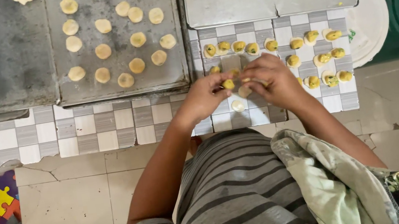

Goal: Assembling cookies by placing small yellow dough portions onto white dough bases on a baking tray.

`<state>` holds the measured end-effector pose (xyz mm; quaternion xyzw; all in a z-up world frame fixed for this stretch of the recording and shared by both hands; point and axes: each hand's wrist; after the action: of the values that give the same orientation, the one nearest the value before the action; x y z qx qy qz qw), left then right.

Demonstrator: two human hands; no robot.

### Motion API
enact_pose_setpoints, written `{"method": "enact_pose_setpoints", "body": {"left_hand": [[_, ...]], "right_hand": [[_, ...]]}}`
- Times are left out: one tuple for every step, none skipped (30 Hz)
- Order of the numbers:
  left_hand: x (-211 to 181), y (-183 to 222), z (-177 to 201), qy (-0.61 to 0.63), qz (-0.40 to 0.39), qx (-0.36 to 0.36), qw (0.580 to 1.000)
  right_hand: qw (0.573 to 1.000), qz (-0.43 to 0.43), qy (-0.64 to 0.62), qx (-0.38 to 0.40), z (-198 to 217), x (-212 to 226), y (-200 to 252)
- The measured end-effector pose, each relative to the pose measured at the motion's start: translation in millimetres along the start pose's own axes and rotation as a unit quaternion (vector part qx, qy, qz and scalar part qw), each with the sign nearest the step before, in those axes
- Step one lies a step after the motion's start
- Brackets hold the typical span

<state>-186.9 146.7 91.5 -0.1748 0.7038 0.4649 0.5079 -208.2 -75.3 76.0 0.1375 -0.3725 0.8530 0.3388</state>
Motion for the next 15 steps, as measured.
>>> {"method": "enact_pose_setpoints", "body": {"left_hand": [[5.4,-6.1,-1.8,-0.001,0.003,0.002,1.0],[10.8,-12.4,-3.5,-0.045,-0.008,-0.054,0.998],[16.1,-18.5,-5.3,-0.089,-0.02,-0.109,0.99],[23.9,-20.0,-12.5,-0.091,-0.02,-0.107,0.99],[31.6,-21.3,-19.6,-0.171,-0.079,-0.184,0.965],[39.8,-22.3,-26.6,-0.249,-0.137,-0.259,0.923],[58.2,-31.2,-30.2,-0.249,-0.137,-0.259,0.923],[77.7,-39.0,-33.7,-0.366,-0.154,-0.288,0.871],[97.2,-46.6,-37.0,-0.476,-0.168,-0.312,0.805],[98.5,-42.5,-37.8,-0.477,-0.166,-0.312,0.805],[99.3,-38.2,-38.6,-0.507,-0.146,-0.315,0.789],[97.6,-37.6,-36.7,-0.537,-0.13,-0.32,0.77],[92.6,-36.4,-35.4,-0.538,-0.133,-0.322,0.767],[88.3,-34.2,-36.6,-0.523,-0.128,-0.326,0.777],[84.2,-31.9,-37.8,-0.508,-0.123,-0.33,0.786]], "right_hand": [[1.0,-0.003,-0.001,-0.001,0.6,-4.7,7.1],[1.0,-0.005,0.027,0.006,1.1,-9.5,14.2],[0.998,-0.008,0.055,0.012,1.8,-14.0,21.2],[0.998,-0.009,0.057,0.011,-5.2,-12.8,27.0],[0.989,0.009,0.143,0.038,-12.1,-11.5,32.4],[0.971,0.027,0.226,0.066,-19.4,-10.5,37.7],[0.971,0.027,0.227,0.065,-25.0,-10.5,37.9],[0.956,0.039,0.276,0.095,-31.5,-9.7,38.6],[0.936,0.051,0.325,0.125,-38.1,-8.7,39.3],[0.937,0.05,0.323,0.125,-38.6,-8.5,41.8],[0.937,0.036,0.319,0.14,-38.9,-8.1,44.0],[0.936,0.025,0.317,0.151,-38.8,-11.1,42.8],[0.936,0.027,0.319,0.147,-30.3,-10.3,34.8],[0.949,-0.013,0.284,0.135,-20.4,-8.1,28.9],[0.959,-0.053,0.249,0.123,-10.7,-5.7,23.3]]}}
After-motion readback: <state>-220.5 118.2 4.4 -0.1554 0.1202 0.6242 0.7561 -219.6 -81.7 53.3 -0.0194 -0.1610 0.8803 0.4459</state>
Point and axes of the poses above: each hand's wrist, its own y-axis away from the middle knuckle, its own z-axis out of the back of the hand, x = y × z, and after that the axes turned 13 degrees about z, right-handed
